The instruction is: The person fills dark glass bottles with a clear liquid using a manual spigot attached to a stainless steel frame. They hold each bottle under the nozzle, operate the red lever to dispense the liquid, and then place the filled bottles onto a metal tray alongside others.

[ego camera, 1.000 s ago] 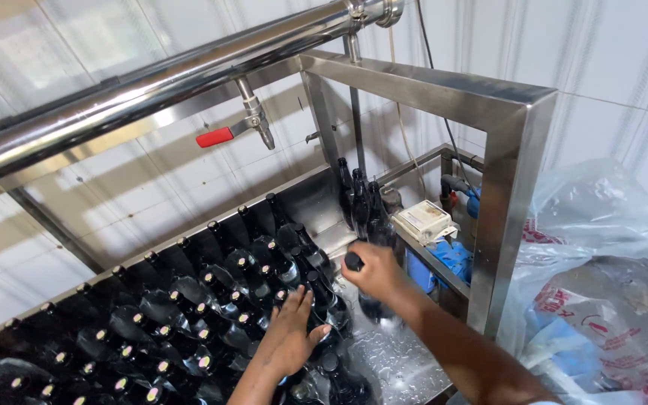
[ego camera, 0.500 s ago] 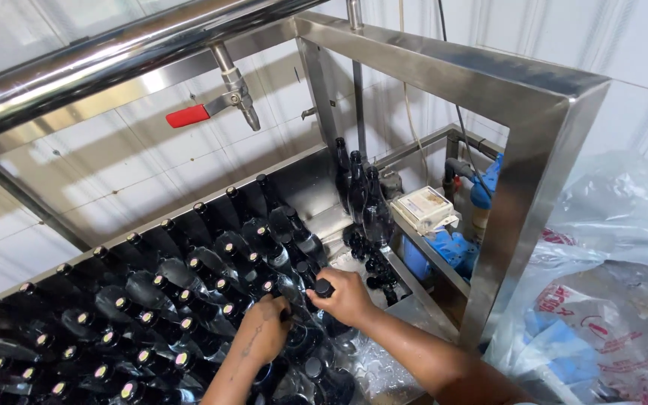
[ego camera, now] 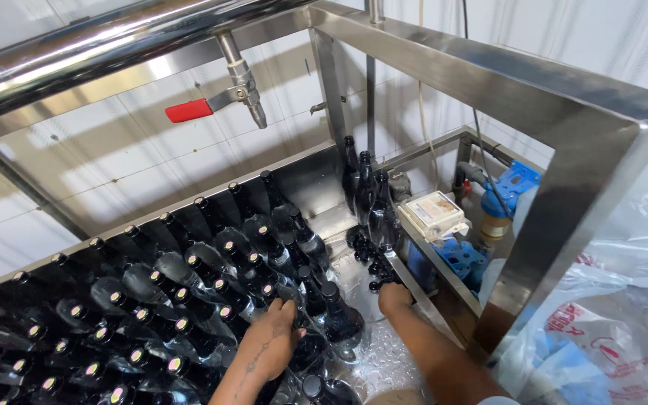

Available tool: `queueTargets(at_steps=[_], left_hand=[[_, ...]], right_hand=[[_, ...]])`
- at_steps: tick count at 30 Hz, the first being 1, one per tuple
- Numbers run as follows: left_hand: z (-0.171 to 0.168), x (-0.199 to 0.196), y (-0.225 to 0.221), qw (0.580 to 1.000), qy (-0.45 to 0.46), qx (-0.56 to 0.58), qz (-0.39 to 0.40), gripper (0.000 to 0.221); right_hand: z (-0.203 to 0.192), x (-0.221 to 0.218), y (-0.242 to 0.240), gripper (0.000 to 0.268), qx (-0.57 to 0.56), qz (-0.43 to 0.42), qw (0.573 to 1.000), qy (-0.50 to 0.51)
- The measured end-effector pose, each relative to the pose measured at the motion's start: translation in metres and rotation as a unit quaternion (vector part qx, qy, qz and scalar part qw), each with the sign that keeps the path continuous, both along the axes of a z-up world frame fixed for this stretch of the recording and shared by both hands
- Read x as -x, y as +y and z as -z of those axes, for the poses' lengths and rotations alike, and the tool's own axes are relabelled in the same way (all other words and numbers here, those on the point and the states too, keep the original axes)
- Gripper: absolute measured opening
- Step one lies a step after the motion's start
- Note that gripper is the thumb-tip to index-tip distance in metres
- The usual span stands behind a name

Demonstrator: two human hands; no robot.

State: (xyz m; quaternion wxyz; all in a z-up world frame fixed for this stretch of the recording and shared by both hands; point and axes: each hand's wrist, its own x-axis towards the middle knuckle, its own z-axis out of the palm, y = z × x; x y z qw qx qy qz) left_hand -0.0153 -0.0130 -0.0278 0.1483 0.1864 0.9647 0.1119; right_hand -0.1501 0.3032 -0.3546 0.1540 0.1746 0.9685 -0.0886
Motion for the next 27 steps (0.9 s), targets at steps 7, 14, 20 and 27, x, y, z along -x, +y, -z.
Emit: queueTargets(at_steps=[7, 14, 20, 27], left_hand=[[-0.003, -0.006, 0.002, 1.000, -0.008, -0.024, -0.013, 0.023], [-0.011, -0.005, 0.009, 1.000, -0.012, 0.001, -0.010, 0.025], [-0.015, -0.005, 0.011, 0.999, -0.037, -0.001, -0.016, 0.023], [-0.019, -0.004, 0.014, 0.999, -0.037, -0.012, 0.000, 0.029]], right_hand=[[0.031, 0.009, 0.010, 0.029, -0.044, -0.007, 0.999, -0.014], [-0.031, 0.084, 0.014, 0.012, -0.259, -0.119, 0.892, 0.352], [-0.289, 0.096, 0.051, 0.044, 0.131, 0.078, 0.874, 0.462], [-0.327, 0.140, 0.062, 0.047, -0.022, -0.011, 0.987, 0.157]])
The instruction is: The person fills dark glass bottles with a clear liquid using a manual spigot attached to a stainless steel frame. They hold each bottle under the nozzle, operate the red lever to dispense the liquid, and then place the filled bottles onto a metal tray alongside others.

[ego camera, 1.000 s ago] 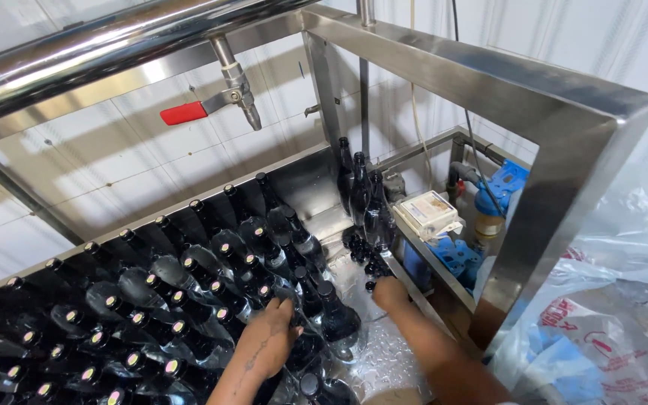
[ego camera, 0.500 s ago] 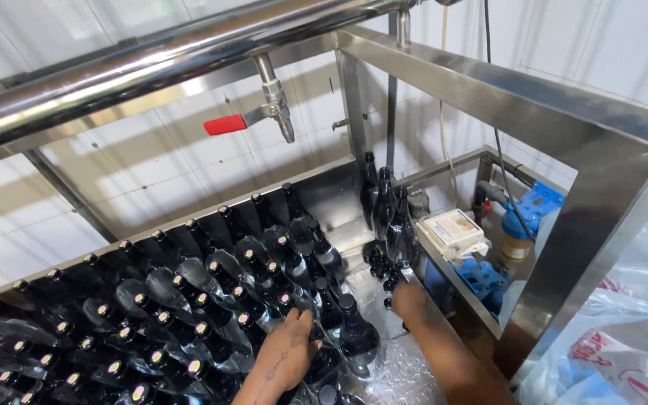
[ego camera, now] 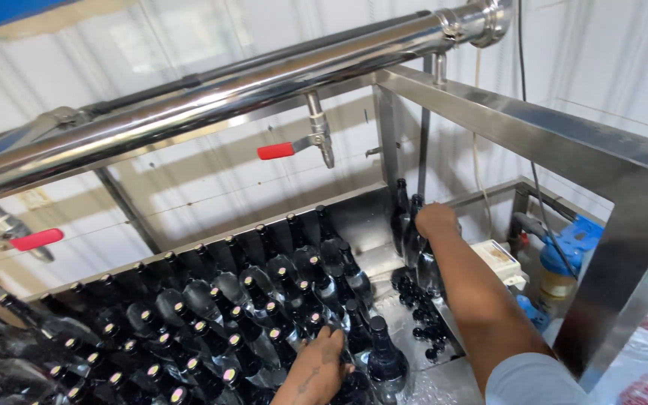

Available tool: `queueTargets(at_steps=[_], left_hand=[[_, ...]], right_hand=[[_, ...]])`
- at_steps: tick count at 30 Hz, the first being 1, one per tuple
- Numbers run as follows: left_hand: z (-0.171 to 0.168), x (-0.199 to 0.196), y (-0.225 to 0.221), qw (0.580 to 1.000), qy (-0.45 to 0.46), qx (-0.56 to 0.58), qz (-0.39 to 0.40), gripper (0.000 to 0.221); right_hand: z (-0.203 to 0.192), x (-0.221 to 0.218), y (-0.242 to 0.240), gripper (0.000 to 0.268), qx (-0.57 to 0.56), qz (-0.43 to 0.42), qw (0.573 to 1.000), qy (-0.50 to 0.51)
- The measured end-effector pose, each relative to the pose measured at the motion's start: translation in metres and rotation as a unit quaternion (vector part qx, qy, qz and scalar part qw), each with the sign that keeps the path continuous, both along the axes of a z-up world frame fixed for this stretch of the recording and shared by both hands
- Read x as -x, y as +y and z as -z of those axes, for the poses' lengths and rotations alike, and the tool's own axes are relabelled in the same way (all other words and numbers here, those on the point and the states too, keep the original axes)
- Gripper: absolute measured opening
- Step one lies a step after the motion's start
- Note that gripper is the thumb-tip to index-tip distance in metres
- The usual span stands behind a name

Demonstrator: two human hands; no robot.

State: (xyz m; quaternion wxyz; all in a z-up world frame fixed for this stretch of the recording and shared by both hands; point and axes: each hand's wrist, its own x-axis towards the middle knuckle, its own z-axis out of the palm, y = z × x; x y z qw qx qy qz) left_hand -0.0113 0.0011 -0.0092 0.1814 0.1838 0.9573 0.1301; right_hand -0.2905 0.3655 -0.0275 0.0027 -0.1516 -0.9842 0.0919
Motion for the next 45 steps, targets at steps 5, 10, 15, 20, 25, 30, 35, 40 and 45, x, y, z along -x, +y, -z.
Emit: queueTargets(at_steps=[5, 10, 15, 20, 25, 30, 35, 40, 45], left_hand=[[-0.048, -0.018, 0.002, 0.999, -0.029, 0.000, 0.015, 0.064], [-0.016, 0.017, -0.037, 0.938, 0.062, -0.295, -0.170, 0.093], [-0.071, 0.026, -0.057, 0.806, -0.022, -0.480, -0.344, 0.090], [-0.112, 0.012, -0.072, 0.643, -0.152, -0.696, -0.282, 0.130], [-0.091, -0.023, -0.091, 0.622, 0.024, -0.734, -0.272, 0.054], [-0.088, -0.028, -0.123, 0.613, 0.094, -0.717, -0.317, 0.050], [-0.087, -0.056, -0.152, 0.575, -0.005, -0.728, -0.374, 0.053], [-0.081, -0.065, -0.156, 0.615, -0.064, -0.699, -0.360, 0.053], [-0.078, -0.067, -0.149, 0.620, 0.059, -0.707, -0.336, 0.043]], right_hand=[[0.013, -0.025, -0.008, 0.041, 0.020, 0.021, 1.000, 0.003], [0.049, -0.027, -0.045, 0.040, -0.139, -0.043, 0.944, 0.297], [-0.123, -0.192, -0.091, 0.030, -0.005, -0.151, 0.884, 0.442], [-0.185, -0.277, -0.096, 0.046, 0.219, -0.242, 0.831, 0.450], [-0.129, -0.256, -0.130, 0.023, 0.502, -0.177, 0.719, 0.447], [-0.166, -0.295, -0.136, 0.082, 0.716, -0.204, 0.658, 0.110], [-0.134, -0.292, -0.144, 0.030, 0.315, -0.327, 0.842, 0.292], [-0.093, -0.255, -0.127, 0.014, -0.081, -0.402, 0.732, 0.544], [-0.117, -0.291, -0.160, 0.035, 0.354, -0.148, 0.851, 0.357]])
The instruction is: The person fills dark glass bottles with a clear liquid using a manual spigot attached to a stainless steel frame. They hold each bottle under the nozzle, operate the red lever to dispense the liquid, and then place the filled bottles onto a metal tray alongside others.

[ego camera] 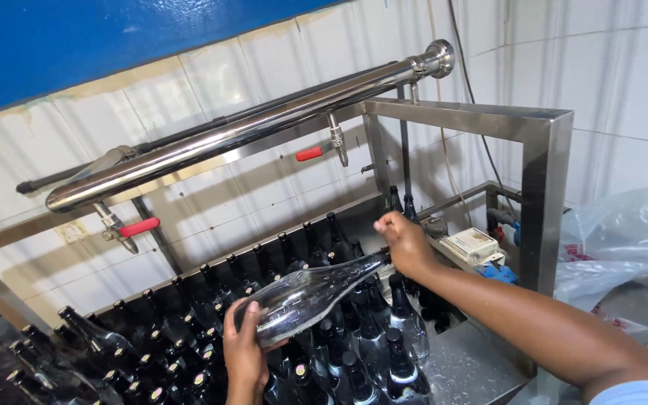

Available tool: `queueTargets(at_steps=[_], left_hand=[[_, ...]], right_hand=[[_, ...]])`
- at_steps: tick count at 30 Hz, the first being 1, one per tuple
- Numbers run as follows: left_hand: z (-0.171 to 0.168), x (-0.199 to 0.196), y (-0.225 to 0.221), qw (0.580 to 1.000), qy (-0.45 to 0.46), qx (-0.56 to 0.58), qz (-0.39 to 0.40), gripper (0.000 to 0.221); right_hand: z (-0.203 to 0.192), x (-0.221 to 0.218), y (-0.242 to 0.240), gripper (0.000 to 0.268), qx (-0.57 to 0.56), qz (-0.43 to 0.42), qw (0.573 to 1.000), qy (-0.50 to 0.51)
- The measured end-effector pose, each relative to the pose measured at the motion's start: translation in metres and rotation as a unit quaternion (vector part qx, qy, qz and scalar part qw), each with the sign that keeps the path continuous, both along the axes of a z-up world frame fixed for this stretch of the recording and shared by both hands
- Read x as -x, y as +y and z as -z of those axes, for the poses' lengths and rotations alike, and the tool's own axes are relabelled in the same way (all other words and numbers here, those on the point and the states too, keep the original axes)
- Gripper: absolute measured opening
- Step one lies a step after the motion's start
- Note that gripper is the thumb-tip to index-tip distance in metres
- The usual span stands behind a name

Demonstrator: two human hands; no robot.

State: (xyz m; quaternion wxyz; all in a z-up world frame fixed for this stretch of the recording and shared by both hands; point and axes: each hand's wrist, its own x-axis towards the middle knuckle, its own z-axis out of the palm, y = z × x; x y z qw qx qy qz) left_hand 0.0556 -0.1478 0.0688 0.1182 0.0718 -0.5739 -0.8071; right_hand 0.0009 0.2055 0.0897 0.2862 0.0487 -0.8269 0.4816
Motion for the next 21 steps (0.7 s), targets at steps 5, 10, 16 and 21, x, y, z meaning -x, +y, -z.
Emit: queueTargets(at_steps=[5, 10, 16, 21], left_hand=[[0.021, 0.030, -0.016, 0.985, -0.128, -0.069, 0.093, 0.041], [0.005, -0.001, 0.025, 0.985, 0.155, 0.070, 0.003, 0.047], [0.035, 0.018, 0.043, 0.532, 0.754, 0.384, -0.039, 0.094], [0.052, 0.022, 0.072, 0.448, 0.762, 0.463, 0.061, 0.075]], right_hand=[[0.013, 0.010, 0.050, 0.062, -0.464, -0.102, 0.794, 0.380], [0.022, 0.015, 0.060, 0.057, -0.089, 0.056, 0.994, 0.024], [-0.005, -0.020, 0.118, 0.049, 0.060, 0.020, 0.967, -0.246], [-0.025, -0.081, 0.124, 0.045, 0.257, -0.038, 0.965, -0.043]])
